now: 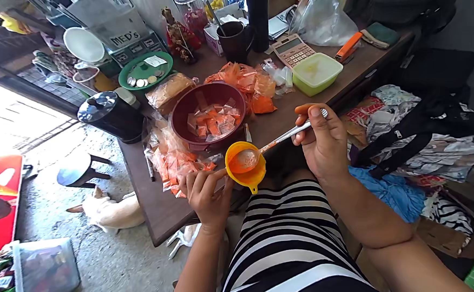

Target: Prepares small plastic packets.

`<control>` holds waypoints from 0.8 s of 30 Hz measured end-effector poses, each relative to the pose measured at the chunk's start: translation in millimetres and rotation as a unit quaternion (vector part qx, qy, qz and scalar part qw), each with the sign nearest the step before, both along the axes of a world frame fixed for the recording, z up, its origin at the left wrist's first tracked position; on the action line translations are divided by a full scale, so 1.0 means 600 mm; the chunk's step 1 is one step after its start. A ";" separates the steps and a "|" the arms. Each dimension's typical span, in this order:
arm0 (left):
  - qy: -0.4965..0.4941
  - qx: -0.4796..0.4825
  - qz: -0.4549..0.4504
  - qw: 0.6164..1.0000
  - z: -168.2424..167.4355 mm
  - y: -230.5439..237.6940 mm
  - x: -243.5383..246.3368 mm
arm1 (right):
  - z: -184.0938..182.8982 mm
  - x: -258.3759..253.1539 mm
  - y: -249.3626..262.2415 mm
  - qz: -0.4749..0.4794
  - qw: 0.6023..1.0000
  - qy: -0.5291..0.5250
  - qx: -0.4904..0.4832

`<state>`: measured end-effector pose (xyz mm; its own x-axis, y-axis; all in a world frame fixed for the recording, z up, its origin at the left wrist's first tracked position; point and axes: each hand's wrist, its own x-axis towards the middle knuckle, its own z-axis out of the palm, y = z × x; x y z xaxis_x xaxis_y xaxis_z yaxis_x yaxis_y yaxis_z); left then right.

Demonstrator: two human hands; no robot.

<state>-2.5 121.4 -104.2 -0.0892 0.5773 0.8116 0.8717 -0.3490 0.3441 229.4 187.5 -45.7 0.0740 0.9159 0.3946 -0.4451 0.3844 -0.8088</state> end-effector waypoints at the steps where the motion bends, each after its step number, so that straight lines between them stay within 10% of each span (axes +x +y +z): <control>1: -0.020 -0.014 -0.004 1.000 -0.001 0.000 0.002 | 0.000 0.002 0.001 0.002 1.000 0.007 -0.008; 12: -0.165 -0.104 -0.037 0.980 -0.029 0.005 0.007 | 0.039 0.066 0.122 -0.089 0.996 0.005 -0.010; 24: -0.190 -0.099 -0.037 0.976 -0.036 -0.013 -0.022 | 0.021 0.089 0.349 -0.163 0.955 -0.242 0.047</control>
<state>-15.5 113.9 -126.0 -0.3133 0.7362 0.5998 0.6434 -0.3000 0.7043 283.1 397.0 -32.9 0.1385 0.8343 0.5337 0.1282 0.5192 -0.8450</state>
